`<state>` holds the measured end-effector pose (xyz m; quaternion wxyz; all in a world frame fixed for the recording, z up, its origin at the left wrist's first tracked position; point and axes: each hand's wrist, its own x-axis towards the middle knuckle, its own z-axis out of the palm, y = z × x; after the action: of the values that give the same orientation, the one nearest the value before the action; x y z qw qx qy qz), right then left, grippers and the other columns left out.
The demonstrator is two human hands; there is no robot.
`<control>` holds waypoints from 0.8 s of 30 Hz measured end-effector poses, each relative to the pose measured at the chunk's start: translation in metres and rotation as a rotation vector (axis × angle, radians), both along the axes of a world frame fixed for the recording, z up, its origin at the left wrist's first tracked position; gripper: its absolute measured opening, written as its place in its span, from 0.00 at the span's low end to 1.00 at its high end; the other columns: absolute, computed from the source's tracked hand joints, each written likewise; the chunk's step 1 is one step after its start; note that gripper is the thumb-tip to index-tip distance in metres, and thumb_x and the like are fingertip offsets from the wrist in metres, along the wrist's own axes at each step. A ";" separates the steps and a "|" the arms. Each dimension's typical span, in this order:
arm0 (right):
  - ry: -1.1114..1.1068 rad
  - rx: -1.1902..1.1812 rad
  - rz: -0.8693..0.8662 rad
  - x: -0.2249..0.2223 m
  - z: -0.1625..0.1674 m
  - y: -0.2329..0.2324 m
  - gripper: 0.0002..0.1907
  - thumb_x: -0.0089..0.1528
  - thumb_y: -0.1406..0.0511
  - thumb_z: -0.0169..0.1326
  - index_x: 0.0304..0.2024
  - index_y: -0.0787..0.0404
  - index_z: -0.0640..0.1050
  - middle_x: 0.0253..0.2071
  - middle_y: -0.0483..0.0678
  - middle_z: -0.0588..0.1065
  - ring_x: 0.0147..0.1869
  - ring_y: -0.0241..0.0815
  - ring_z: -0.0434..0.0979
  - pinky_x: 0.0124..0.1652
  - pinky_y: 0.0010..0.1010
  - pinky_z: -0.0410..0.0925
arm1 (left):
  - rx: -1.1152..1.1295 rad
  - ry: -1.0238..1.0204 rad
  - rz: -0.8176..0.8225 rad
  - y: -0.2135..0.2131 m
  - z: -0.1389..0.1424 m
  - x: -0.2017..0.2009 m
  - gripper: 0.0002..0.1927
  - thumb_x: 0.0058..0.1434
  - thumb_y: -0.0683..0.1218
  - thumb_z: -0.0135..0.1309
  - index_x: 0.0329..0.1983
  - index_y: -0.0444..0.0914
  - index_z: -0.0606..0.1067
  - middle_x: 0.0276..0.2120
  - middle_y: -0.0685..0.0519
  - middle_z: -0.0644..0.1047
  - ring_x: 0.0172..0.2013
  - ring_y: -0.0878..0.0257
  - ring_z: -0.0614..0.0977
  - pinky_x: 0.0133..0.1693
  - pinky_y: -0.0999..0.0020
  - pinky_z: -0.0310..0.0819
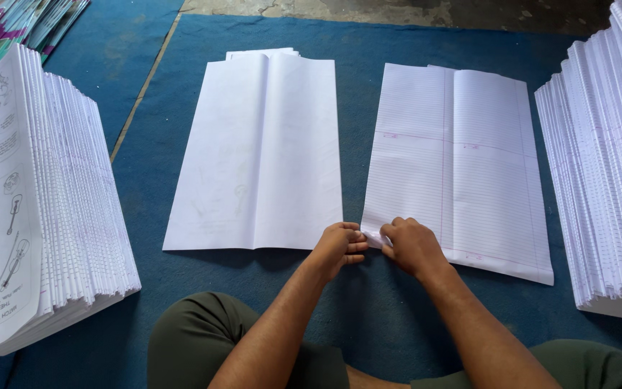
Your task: The person sits on a blue floor mat and assembles notebooks by hand. They repeatedly pick up a printed cover sheet, place it on a stack of lined paper, fold the combined set in half, and then move the finished unit to a growing pile on the left.
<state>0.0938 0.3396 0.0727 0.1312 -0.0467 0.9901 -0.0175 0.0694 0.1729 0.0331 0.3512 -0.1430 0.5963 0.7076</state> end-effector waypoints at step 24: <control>0.116 -0.370 -0.290 -0.009 -0.017 0.021 0.16 0.57 0.53 0.62 0.31 0.58 0.85 0.38 0.47 0.81 0.40 0.45 0.82 0.45 0.39 0.73 | -0.040 0.154 0.094 -0.004 -0.006 -0.006 0.17 0.65 0.46 0.48 0.55 0.35 0.75 0.38 0.51 0.76 0.32 0.67 0.76 0.33 0.71 0.73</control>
<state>0.0853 0.3609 0.0552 0.0596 0.0717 0.9723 -0.2145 0.0638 0.1688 0.0271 0.2678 -0.1232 0.6282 0.7200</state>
